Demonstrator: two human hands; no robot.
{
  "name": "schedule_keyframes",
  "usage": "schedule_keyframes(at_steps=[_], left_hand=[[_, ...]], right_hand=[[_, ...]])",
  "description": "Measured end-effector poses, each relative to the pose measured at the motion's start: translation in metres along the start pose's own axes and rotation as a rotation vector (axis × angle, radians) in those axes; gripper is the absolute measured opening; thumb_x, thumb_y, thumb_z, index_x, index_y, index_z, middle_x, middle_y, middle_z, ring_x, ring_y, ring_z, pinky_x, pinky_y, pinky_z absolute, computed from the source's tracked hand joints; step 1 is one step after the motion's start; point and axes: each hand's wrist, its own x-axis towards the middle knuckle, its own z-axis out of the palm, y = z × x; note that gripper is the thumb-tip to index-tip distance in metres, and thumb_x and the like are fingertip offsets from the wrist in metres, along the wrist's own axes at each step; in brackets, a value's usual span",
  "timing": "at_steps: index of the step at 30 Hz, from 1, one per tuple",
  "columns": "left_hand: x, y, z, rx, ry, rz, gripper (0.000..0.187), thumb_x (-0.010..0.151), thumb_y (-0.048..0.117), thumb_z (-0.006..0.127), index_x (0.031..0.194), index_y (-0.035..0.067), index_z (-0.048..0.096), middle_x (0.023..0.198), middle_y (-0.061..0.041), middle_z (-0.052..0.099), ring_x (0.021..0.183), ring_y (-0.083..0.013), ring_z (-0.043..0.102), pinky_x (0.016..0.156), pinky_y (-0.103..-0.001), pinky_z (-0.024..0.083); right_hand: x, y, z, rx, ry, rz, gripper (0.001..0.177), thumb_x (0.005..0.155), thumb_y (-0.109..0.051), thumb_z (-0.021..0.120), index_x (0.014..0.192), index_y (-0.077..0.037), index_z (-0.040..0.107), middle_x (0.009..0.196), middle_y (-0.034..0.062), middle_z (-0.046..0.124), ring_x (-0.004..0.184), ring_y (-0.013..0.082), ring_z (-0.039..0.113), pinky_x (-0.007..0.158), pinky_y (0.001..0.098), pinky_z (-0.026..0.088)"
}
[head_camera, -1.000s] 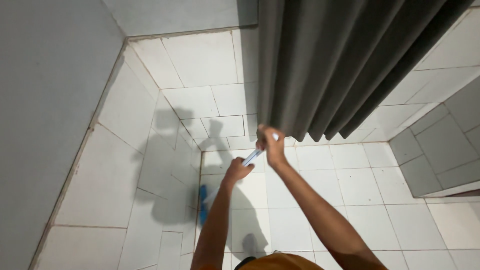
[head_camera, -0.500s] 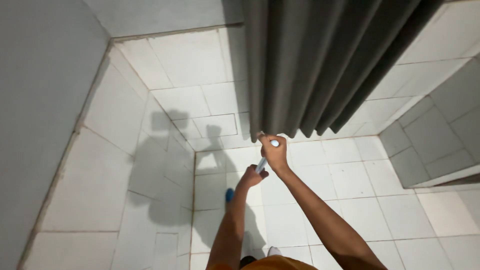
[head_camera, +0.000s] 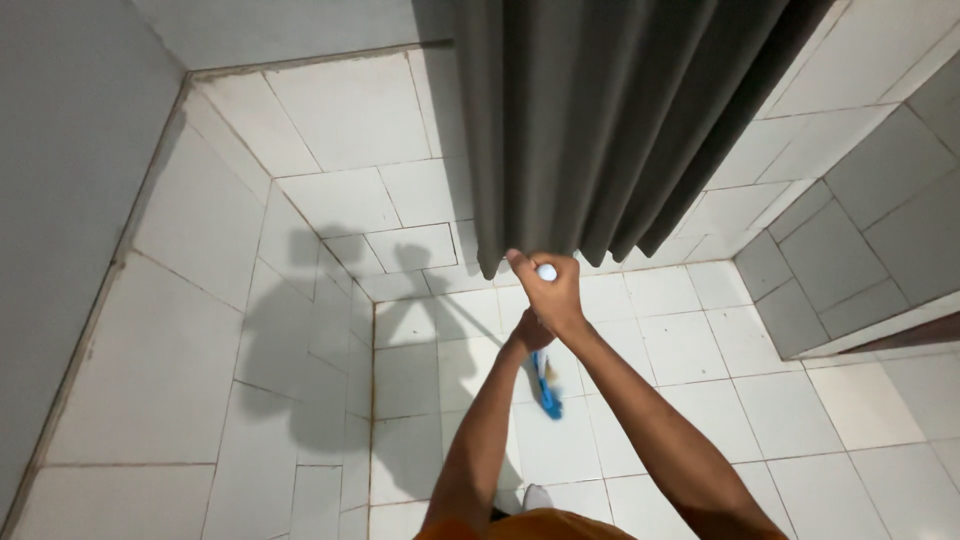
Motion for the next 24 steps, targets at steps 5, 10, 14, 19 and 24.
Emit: schedule_keyframes(at_steps=[5,10,14,19,24], left_hand=[[-0.010,0.032,-0.037,0.030,-0.006,0.000,0.046,0.086,0.035,0.068,0.119,0.002,0.066,0.113,-0.024,0.072,0.111,-0.0386,0.068,0.088,-0.047,0.054],[-0.050,0.069,-0.102,0.037,0.066,-0.335,0.045,0.083,0.041,0.075,0.097,-0.002,0.072,0.093,-0.024,0.076,0.094,-0.0353,0.075,0.077,-0.047,0.058],[-0.077,0.051,-0.141,0.069,0.098,-0.445,0.042,0.083,0.040,0.072,0.094,0.000,0.074,0.083,-0.021,0.076,0.079,-0.0315,0.076,0.072,-0.044,0.059],[-0.110,-0.001,-0.167,0.125,0.120,-0.576,0.042,0.079,0.038,0.077,0.094,-0.001,0.076,0.083,-0.021,0.077,0.078,-0.0296,0.076,0.075,-0.041,0.059],[-0.128,-0.044,-0.159,0.124,0.129,-0.654,0.050,0.077,0.038,0.083,0.105,0.001,0.066,0.088,-0.017,0.074,0.083,-0.0291,0.074,0.077,-0.040,0.057]], right_hand=[[0.007,-0.029,0.007,0.044,-0.020,0.019,0.050,0.097,-0.026,0.070,0.057,-0.001,0.054,0.053,-0.0050,0.044,0.055,0.0040,0.040,0.051,0.0271,0.032],[0.017,-0.023,0.030,0.189,0.003,0.117,0.049,0.097,-0.026,0.070,0.055,-0.003,0.060,0.050,-0.0027,0.050,0.046,0.0063,0.043,0.044,0.0272,0.031],[0.012,0.008,0.060,0.340,0.037,0.137,0.039,0.096,-0.024,0.071,0.063,-0.004,0.063,0.052,-0.0006,0.052,0.045,0.0083,0.048,0.043,0.0268,0.035],[-0.004,0.063,0.092,0.479,0.018,0.268,0.038,0.094,-0.021,0.072,0.062,-0.004,0.063,0.050,0.0026,0.055,0.042,0.0112,0.049,0.042,0.0280,0.036],[-0.020,0.083,0.100,0.431,-0.090,0.240,0.045,0.098,-0.023,0.069,0.058,-0.003,0.061,0.049,0.0018,0.055,0.043,0.0108,0.051,0.045,0.0274,0.039]])
